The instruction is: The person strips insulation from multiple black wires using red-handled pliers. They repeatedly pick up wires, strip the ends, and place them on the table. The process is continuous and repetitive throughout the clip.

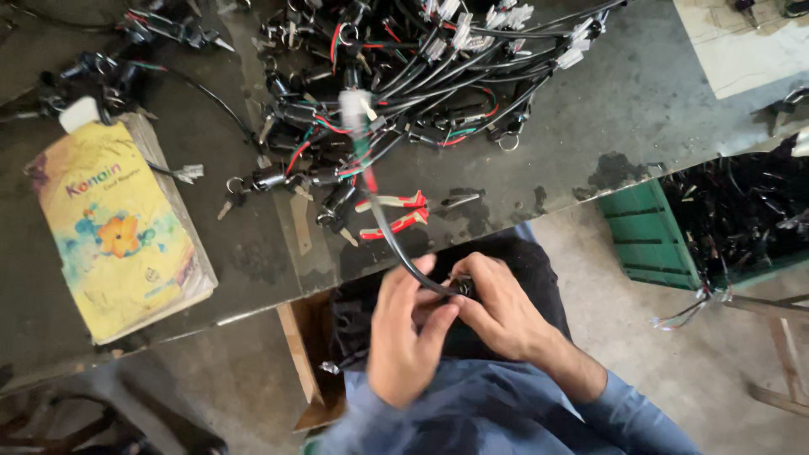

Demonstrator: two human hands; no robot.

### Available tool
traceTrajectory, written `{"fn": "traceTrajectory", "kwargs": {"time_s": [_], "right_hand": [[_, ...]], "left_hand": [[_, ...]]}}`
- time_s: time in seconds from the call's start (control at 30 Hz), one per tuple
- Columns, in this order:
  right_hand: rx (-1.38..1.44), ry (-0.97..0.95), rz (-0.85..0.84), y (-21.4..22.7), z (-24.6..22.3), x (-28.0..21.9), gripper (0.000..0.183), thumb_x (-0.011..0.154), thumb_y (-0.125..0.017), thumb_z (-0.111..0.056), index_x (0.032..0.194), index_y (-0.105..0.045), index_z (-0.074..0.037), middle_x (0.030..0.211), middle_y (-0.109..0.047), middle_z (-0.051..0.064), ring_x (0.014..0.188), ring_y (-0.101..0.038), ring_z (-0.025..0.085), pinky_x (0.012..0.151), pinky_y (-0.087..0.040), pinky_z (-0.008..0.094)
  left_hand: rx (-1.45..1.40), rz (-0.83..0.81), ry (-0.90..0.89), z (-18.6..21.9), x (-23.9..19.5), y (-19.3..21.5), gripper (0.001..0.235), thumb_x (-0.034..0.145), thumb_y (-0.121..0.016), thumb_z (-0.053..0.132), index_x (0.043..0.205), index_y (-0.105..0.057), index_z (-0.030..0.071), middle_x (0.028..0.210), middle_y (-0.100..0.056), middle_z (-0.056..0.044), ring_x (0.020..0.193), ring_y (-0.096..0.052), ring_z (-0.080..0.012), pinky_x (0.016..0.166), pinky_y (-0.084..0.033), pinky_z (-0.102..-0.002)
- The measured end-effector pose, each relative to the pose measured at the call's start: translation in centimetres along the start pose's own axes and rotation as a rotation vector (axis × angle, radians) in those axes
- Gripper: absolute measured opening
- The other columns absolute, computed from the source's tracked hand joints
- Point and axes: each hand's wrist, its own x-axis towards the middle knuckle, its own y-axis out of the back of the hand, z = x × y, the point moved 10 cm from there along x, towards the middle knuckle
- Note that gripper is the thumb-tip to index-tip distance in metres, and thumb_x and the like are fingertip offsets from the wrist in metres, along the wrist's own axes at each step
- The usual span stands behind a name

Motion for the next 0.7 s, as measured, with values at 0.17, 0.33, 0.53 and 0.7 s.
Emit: {"fn": "traceTrajectory", "kwargs": {"time_s": [0.17,0.33,0.53,0.7], "right_hand": [[0.014,-0.043,-0.034,-1.3,1.0,-0.6,0.031,0.082,-0.063,-0.023,0.101,-0.056,-0.001,0.089,-0.059,0.019,0.082,-0.060,0.040,0.070,-0.048,0.043],[0.155,-0.048,-0.114,-0.9,1.2,-0.9,0.027,0.090,-0.059,-0.026,0.100,-0.054,-0.002,0.084,-0.057,0.016,0.076,-0.057,0.035,0.067,-0.047,0.040],[0.539,-0.266,-0.383,-3.5,2.3,-2.2,0.033,0.102,-0.049,-0.035,0.100,-0.053,-0.003,0.074,-0.052,0.011,0.067,-0.050,0.022,0.063,-0.042,0.036],[0.532,0.054,-0.150,-0.1,0.3,-1.8,0.042,0.107,-0.049,-0.041,0.114,-0.054,0.000,0.102,-0.056,0.009,0.087,-0.054,0.019,0.077,-0.048,0.032]], "left_hand": [[0.133,-0.239,-0.014,-1.8,0.2,-0.9,0.027,0.092,-0.074,0.002,0.119,-0.071,0.001,0.103,-0.061,-0.007,0.083,-0.062,-0.0138,0.073,-0.052,-0.027],[0.021,-0.313,0.100,-4.4,0.0,-1.0,0.036,0.087,-0.074,0.003,0.122,-0.068,0.001,0.097,-0.057,0.000,0.079,-0.053,-0.0083,0.071,-0.046,-0.024],[-0.571,-0.204,0.122,-6.6,-1.0,-1.6,0.014,0.103,-0.071,0.007,0.113,-0.071,-0.003,0.100,-0.060,0.001,0.094,-0.059,-0.0099,0.087,-0.049,-0.027],[0.095,-0.238,-0.311,-0.7,-0.2,-2.1,0.037,0.099,-0.076,0.019,0.128,-0.063,-0.002,0.126,-0.060,-0.013,0.122,-0.056,-0.0268,0.107,-0.044,-0.041]]}}
